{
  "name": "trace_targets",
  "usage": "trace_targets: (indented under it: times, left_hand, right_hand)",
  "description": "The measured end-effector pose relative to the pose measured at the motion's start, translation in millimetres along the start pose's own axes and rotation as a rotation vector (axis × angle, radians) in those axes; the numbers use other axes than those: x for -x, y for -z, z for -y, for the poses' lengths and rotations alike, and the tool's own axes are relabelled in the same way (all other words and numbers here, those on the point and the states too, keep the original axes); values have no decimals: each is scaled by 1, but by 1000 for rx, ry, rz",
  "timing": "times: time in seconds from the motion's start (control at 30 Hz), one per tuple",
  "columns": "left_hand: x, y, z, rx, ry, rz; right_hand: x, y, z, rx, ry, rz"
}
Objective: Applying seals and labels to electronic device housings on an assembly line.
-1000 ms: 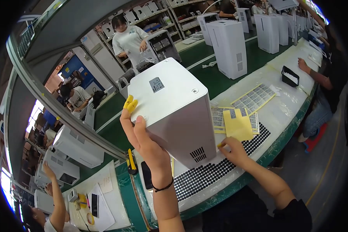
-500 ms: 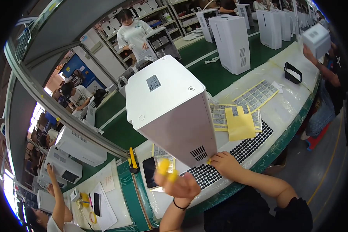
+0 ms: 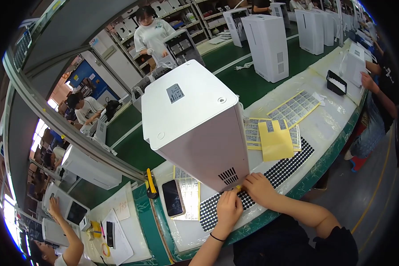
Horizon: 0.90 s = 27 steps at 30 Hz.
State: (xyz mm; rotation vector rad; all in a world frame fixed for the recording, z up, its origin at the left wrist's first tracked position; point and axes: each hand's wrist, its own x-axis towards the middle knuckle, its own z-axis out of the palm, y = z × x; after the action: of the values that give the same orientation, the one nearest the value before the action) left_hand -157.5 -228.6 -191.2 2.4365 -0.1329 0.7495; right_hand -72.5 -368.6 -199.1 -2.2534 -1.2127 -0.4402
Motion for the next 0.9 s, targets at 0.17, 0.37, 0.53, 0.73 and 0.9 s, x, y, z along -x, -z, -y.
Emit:
trace_targets:
  times: [0.17,0.37,0.53,0.73,0.9]
  left_hand:
    - [-7,-11,-3,-30,-80,67]
    - [-21,-15,-18,-87,-80,226]
    - [-18,-27,-8,-92,-86,214]
    - [-12,-29,-9,-55,-85,215]
    - [-9,-23,-12,70,-140,113]
  right_hand:
    - [3,16,-25,-303,-244,-148]
    - [1,52,-45,-392,-390,-267]
    - [-46,120,-35,-356,-242,-490]
    - [-117,204,3,-450,75,-667]
    - [-157,226,25,-499,186,-527]
